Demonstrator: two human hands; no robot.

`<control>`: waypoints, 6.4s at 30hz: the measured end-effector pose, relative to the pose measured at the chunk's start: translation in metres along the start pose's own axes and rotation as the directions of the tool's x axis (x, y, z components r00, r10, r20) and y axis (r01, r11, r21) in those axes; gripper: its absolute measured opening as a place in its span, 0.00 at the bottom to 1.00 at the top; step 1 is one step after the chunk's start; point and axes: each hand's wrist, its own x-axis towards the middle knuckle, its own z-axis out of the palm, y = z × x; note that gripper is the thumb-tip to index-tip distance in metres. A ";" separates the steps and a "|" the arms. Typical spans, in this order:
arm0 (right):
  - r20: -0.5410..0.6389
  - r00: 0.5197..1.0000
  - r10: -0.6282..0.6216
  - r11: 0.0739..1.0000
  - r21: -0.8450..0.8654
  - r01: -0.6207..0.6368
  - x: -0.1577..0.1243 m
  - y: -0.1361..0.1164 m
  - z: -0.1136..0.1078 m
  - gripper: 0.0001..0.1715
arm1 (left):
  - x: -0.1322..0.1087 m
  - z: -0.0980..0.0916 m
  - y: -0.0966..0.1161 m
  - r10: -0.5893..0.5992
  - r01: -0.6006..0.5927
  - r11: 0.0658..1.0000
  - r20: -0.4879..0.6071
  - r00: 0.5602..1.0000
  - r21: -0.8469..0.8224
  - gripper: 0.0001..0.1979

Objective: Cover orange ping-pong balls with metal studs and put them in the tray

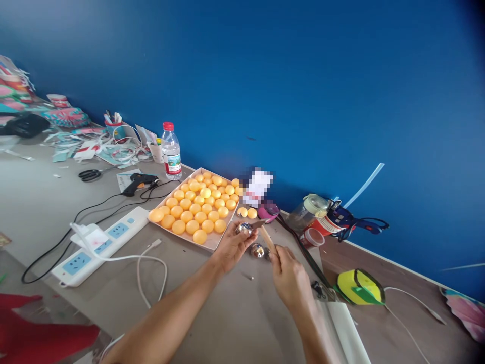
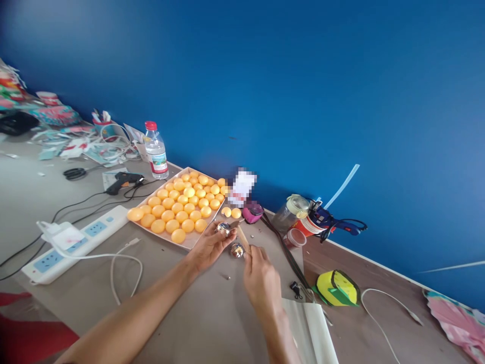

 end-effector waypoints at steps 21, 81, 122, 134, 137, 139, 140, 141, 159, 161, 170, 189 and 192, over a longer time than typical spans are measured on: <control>-0.050 0.999 -0.015 0.998 -0.066 0.012 0.000 0.001 -0.003 0.13 | 0.007 -0.012 -0.011 0.030 0.013 0.970 -0.172 0.985 0.243 0.20; 0.130 0.987 0.093 0.986 -0.151 -0.073 0.003 0.003 0.002 0.11 | 0.004 -0.007 -0.006 -0.077 0.086 0.991 -0.095 0.992 0.099 0.15; -0.144 0.989 0.018 0.999 0.053 -0.010 0.000 -0.003 -0.021 0.13 | 0.004 -0.011 0.000 -0.096 0.095 0.994 -0.010 0.995 -0.055 0.07; -0.121 0.992 0.027 0.996 0.088 -0.016 0.001 -0.002 -0.011 0.13 | 0.005 -0.008 0.003 -0.243 0.241 0.953 0.011 0.970 -0.184 0.15; -0.024 0.999 0.021 0.999 0.050 -0.019 0.001 -0.003 -0.003 0.13 | 0.006 -0.009 0.001 -0.252 0.250 0.954 0.006 0.968 -0.164 0.19; 0.076 0.996 0.038 0.999 -0.004 -0.037 0.001 -0.002 0.004 0.13 | 0.006 -0.010 0.000 -0.276 0.271 0.951 -0.012 0.961 -0.147 0.22; 0.090 0.995 0.041 0.999 -0.013 -0.040 0.001 -0.001 0.005 0.12 | 0.005 -0.009 0.000 -0.284 0.280 0.949 -0.009 0.959 -0.147 0.23; 0.075 0.997 0.036 0.999 -0.006 -0.035 0.001 0.000 0.005 0.12 | 0.005 -0.009 0.001 -0.288 0.284 0.947 -0.003 0.958 -0.151 0.24; -0.029 0.999 0.029 0.997 0.071 -0.027 -0.002 -0.006 -0.006 0.13 | 0.007 -0.012 0.001 -0.299 0.290 0.940 -0.023 0.954 -0.177 0.23; 0.088 0.996 0.032 0.998 0.045 -0.036 -0.002 -0.006 -0.002 0.12 | 0.007 -0.013 0.000 -0.287 0.280 0.944 -0.020 0.958 -0.173 0.22; -0.121 0.981 0.154 0.978 0.160 -0.133 0.012 0.026 -0.019 0.17 | 0.002 -0.009 0.002 -0.251 0.252 0.965 0.018 0.968 -0.075 0.10; 0.406 0.822 0.400 0.423 0.714 -0.558 0.016 0.100 0.037 0.19 | 0.004 -0.006 -0.002 -0.052 0.074 0.985 -0.139 0.989 0.156 0.09; 0.425 0.813 0.398 0.379 0.731 -0.568 0.015 0.098 0.033 0.20 | 0.003 -0.005 -0.004 0.014 0.035 0.962 -0.177 0.984 0.269 0.08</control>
